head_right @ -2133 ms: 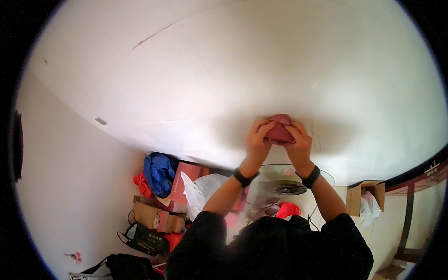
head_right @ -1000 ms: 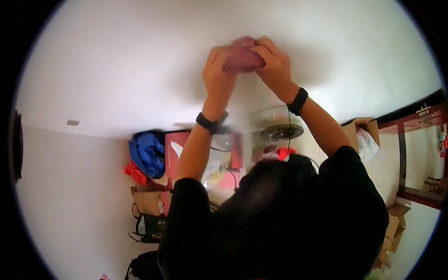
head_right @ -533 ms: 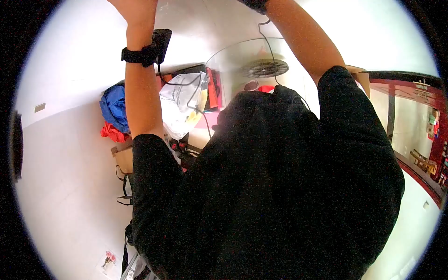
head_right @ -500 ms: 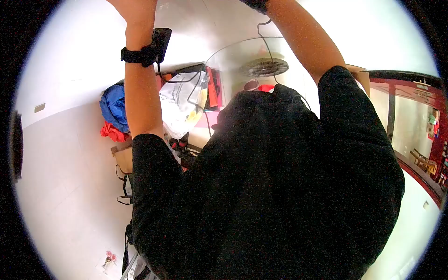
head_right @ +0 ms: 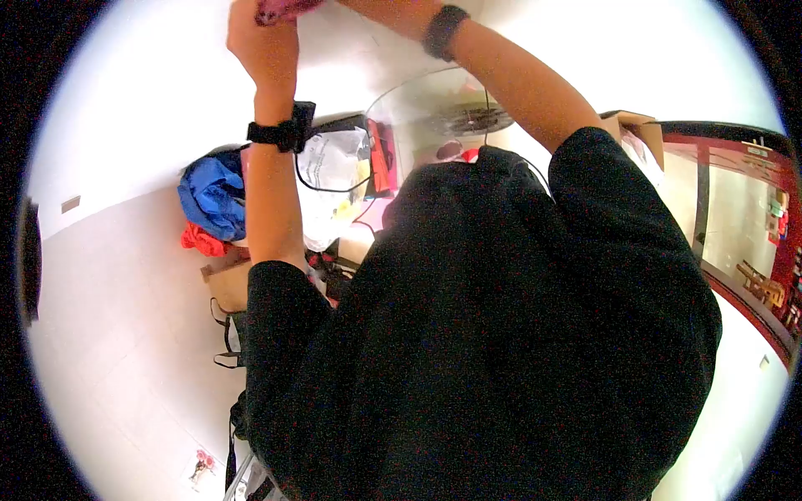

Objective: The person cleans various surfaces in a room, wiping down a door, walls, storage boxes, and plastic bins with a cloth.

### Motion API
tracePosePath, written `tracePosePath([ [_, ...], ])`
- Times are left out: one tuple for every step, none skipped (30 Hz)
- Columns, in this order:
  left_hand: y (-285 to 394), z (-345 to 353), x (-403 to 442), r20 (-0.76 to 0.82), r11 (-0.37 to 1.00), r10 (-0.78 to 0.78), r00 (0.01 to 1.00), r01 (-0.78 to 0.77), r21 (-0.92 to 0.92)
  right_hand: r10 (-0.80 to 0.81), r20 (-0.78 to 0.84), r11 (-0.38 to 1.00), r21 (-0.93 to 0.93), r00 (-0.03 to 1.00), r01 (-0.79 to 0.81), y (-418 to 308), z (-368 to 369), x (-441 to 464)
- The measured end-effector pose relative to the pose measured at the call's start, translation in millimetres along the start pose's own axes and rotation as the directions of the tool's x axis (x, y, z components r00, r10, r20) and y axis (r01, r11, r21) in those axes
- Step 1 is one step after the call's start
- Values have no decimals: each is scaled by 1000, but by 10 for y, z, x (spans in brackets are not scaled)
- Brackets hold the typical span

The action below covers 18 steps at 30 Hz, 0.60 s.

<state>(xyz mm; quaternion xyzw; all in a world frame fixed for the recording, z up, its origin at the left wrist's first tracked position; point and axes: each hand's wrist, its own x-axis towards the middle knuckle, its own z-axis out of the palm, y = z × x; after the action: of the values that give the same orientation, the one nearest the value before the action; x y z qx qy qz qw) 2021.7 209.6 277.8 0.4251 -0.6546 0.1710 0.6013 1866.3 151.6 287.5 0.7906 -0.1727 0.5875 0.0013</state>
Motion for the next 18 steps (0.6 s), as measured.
tracePosePath([
  [-31,-12,-107,24,993,-103,994,101,59,6,28,1000,-13,1000,-6,2,14,-56],
  [-87,-13,-222,33,974,-199,979,194,118,5,52,1000,-29,999,-4,22,38,-132],
  [-82,-4,-295,19,982,-134,991,130,139,43,134,998,-46,990,-37,48,104,-257],
  [-3,-3,-374,31,960,-266,963,262,101,79,211,996,-66,974,-66,87,172,-368],
  [-72,58,-517,-16,962,-241,970,241,129,93,236,995,-50,967,-83,55,162,-418],
  [56,41,-594,73,880,-472,878,465,100,103,287,994,-73,952,-85,77,175,-546],
  [-47,114,-756,39,926,-369,929,363,106,90,266,991,-117,960,-60,106,202,-700],
  [-32,133,-875,78,913,-392,917,377,155,179,375,982,-126,910,-142,76,148,-765],
  [-19,183,-991,111,845,-522,846,496,198,251,428,966,-57,868,-251,-16,57,-750],
  [25,202,-1073,133,833,-540,831,505,226,276,446,958,-53,851,-283,-13,43,-850],
  [58,217,-1133,174,812,-577,798,536,231,301,464,948,-50,833,-314,-7,33,-959],
  [5,268,-1274,188,786,-616,765,585,200,286,407,952,-22,867,-304,35,62,-1096],
  [-77,308,-1418,232,751,-660,714,618,233,321,437,946,-100,840,-310,120,125,-1268],
  [-47,292,-1393,268,720,-694,668,653,237,375,449,926,-146,811,-348,55,95,-1241],
  [-17,275,-1355,271,721,-693,668,652,234,370,428,927,-119,824,-355,55,114,-1279],
  [-3,250,-1316,269,727,-686,676,634,261,365,407,928,-92,837,-360,78,173,-1296],
  [-13,198,-1250,252,759,-651,716,608,234,346,399,936,-86,849,-341,64,217,-1224],
  [-7,130,-1207,237,786,-618,749,582,208,331,394,942,-82,858,-325,24,246,-1178],
])
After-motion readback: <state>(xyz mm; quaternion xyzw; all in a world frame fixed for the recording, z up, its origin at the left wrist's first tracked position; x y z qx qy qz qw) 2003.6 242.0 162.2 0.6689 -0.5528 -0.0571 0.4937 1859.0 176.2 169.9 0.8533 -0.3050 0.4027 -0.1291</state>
